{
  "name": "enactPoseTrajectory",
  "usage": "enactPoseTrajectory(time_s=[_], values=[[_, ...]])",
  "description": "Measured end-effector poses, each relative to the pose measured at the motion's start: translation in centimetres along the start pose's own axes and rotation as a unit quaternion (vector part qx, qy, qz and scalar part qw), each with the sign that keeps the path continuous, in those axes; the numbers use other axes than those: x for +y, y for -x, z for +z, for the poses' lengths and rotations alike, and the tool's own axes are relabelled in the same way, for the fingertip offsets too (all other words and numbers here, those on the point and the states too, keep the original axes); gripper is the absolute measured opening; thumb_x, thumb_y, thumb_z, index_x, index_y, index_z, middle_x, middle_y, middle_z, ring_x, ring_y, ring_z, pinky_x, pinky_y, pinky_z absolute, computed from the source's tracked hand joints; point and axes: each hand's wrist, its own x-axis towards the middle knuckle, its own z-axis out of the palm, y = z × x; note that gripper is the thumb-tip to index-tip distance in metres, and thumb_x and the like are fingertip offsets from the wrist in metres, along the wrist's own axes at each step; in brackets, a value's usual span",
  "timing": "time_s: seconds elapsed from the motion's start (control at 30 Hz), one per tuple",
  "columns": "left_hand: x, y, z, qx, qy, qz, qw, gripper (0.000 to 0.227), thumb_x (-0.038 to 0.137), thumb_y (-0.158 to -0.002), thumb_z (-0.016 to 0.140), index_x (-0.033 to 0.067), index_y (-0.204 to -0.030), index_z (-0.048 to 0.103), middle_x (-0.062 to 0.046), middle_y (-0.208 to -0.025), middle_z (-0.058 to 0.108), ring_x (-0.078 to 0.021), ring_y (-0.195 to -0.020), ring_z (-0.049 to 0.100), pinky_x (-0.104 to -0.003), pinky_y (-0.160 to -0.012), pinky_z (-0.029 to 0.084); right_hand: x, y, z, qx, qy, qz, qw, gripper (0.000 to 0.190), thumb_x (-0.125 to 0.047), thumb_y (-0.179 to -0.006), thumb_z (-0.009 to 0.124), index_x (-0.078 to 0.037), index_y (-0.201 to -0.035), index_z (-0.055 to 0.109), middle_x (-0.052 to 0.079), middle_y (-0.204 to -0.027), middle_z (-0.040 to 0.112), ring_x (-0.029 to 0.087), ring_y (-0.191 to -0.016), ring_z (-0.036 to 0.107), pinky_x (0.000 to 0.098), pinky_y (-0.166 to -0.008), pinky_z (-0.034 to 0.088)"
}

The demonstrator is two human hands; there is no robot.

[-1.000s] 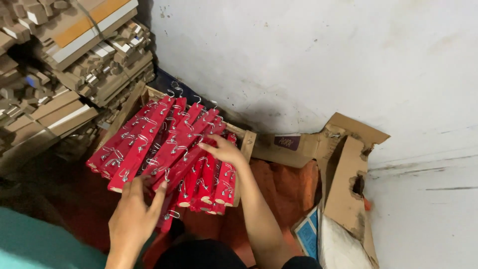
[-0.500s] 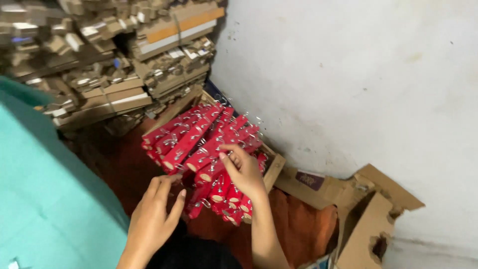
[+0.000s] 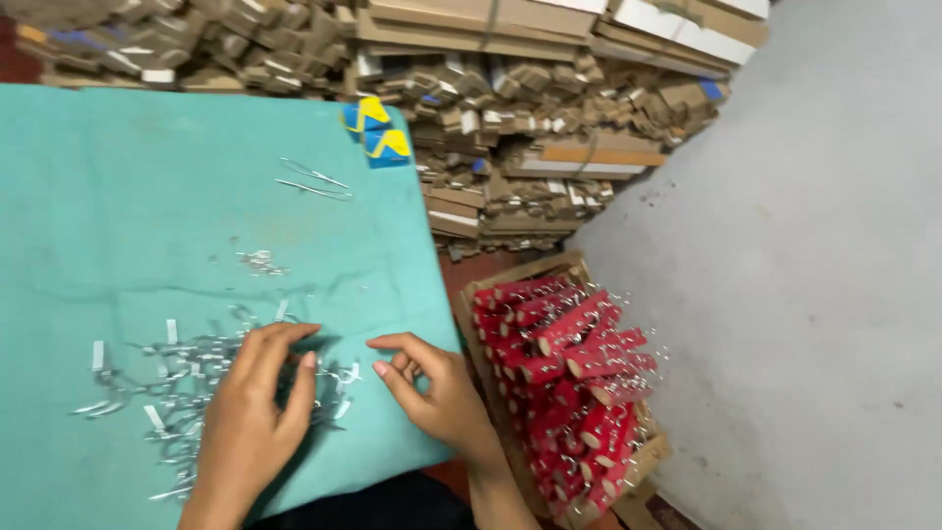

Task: The person is manually assembling red plastic display strips by inserting small metal hooks into pre-drilled holes along the strip.

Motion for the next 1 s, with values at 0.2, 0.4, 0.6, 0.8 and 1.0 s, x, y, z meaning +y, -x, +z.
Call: enactPoseTrajectory(time_s=[0.2, 0.4, 0.6, 0.8, 1.0], values=[[-10.4, 1.6, -12.5, 0.166, -0.276, -0.054, 0.945, 0.042, 0.022, -0.099, 0.064, 0.0143, -0.140, 0.068, -0.013, -0.133, 0.063, -0.0398, -0.116, 0.064, -0.056, -0.092, 0.050, -5.0, -4.3, 11.0, -0.143, -0.003, -0.057, 0.988, 0.021, -0.016, -0.104, 0.063, -0.009, -0.122, 0.069, 0.000, -0.075, 0.058, 0.015, -0.067, 0.055, 0.0320, -0.064, 0.045], [-19.9, 4.3, -19.8, 0.246, -0.638, -0.068, 0.727, 0.049, 0.046, -0.104, 0.067, 0.0237, -0.146, 0.076, 0.004, -0.150, 0.077, -0.0163, -0.143, 0.072, -0.035, -0.118, 0.046, -9.8, -6.3, 20.9, -0.248, -0.031, -0.034, 0.968, 0.021, -0.021, -0.106, 0.061, -0.012, -0.123, 0.068, -0.003, -0.075, 0.057, 0.018, -0.071, 0.059, 0.0352, -0.086, 0.046], [-21.4, 6.0, -20.1, 0.194, -0.330, -0.069, 0.921, 0.060, -0.002, -0.109, 0.045, -0.0062, -0.168, 0.042, -0.050, -0.168, 0.048, -0.0594, -0.158, 0.041, -0.087, -0.115, 0.003, -11.5, -7.4, 27.6, -0.237, -0.010, -0.052, 0.970, 0.018, -0.018, -0.104, 0.063, -0.012, -0.120, 0.068, -0.005, -0.069, 0.056, 0.015, -0.065, 0.056, 0.0320, -0.069, 0.047], [-23.5, 6.8, -20.1, 0.191, -0.341, -0.087, 0.916, 0.058, -0.002, -0.107, 0.057, 0.0002, -0.166, 0.058, -0.021, -0.147, 0.068, -0.0532, -0.164, 0.049, -0.088, -0.114, 0.000, -12.7, -8.4, 31.1, -0.195, 0.008, 0.024, 0.980, 0.020, -0.027, -0.105, 0.059, -0.019, -0.122, 0.065, -0.005, -0.078, 0.062, 0.010, -0.068, 0.055, 0.0286, -0.068, 0.045], [-22.9, 7.0, -20.3, 0.151, -0.370, -0.036, 0.916, 0.063, 0.019, -0.098, 0.061, -0.0022, -0.158, 0.052, -0.032, -0.158, 0.056, -0.0505, -0.157, 0.042, -0.086, -0.115, 0.017, -12.0, -9.5, 33.7, -0.164, 0.105, 0.085, 0.977, 0.037, -0.036, -0.099, 0.057, -0.019, -0.132, 0.059, 0.003, -0.102, 0.066, 0.023, -0.091, 0.066, 0.0375, -0.080, 0.050]])
